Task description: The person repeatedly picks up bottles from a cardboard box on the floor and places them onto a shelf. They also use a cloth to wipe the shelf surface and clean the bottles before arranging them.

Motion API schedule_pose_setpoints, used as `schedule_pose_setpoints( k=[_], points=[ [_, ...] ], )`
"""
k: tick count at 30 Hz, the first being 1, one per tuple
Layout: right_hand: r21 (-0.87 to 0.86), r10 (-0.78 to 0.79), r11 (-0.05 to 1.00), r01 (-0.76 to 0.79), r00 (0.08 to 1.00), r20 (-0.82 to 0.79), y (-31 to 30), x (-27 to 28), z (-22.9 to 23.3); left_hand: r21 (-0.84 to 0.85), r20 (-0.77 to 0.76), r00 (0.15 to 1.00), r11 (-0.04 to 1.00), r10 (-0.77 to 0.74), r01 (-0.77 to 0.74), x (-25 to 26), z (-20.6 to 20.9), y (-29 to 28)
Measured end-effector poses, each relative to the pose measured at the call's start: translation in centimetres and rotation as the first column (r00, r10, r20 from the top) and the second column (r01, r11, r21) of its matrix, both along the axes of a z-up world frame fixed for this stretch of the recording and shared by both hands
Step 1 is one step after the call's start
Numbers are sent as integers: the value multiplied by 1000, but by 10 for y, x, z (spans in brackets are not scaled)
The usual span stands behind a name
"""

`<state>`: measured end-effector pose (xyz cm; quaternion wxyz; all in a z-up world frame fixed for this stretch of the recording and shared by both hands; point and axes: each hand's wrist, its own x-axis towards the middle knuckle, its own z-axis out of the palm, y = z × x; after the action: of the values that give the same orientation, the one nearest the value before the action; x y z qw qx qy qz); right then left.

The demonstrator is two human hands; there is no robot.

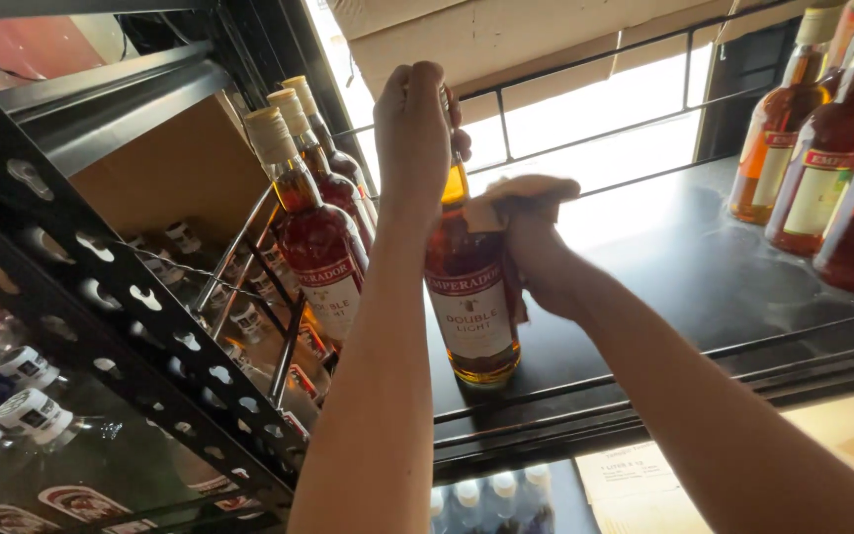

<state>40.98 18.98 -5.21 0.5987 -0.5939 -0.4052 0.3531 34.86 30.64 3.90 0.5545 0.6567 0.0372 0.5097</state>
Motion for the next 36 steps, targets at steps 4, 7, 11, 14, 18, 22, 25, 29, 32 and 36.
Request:
schedule_pose_setpoints(
  k=[4, 7, 11, 14, 18, 22, 25, 29, 32, 36],
  points=[
    [246, -89, 963, 107, 993, -83, -14, -17, -49, -13, 27, 999, 999, -30, 30, 4, -6, 0],
    [400, -193, 904, 150, 979, 70, -14, -45, -19, 58, -9, 997, 996, 75, -74, 20, 1, 35],
    [355, -297, 909, 221, 938, 177, 13, -42, 2, 202, -201, 942, 953, 267, -227, 4, 1, 31],
    [414, -328, 888, 202, 908, 260, 39, -16, -7, 19, -215, 976, 999, 43, -40, -19, 14, -5],
    [292, -319, 927, 234, 903, 288, 39, 16, -57, -30, -121, 989, 997, -80, 77, 4, -4, 21],
    [155, -172, 976, 155, 980, 100, -7, -11, -65, -5, -130, 991, 999, 41, -42, -8, 9, -6],
    [77, -201, 979, 186, 924, 326, -48, -54, -34, 78, -200, 954, 974, 222, -211, -5, 4, -19],
    [237, -318, 947, 214, 706, 632, -72, -90, -8, 287, -267, 844, 874, 465, -391, -15, -6, -19],
    [280, -312, 945, 170, 725, 614, -80, -99, -12, 394, -401, 724, 819, 561, -417, -66, -23, -57],
    [211, -95, 976, -52, 772, 629, -98, -104, -12, 411, -233, 815, 813, 531, -412, -128, -69, -128]
  ],
)
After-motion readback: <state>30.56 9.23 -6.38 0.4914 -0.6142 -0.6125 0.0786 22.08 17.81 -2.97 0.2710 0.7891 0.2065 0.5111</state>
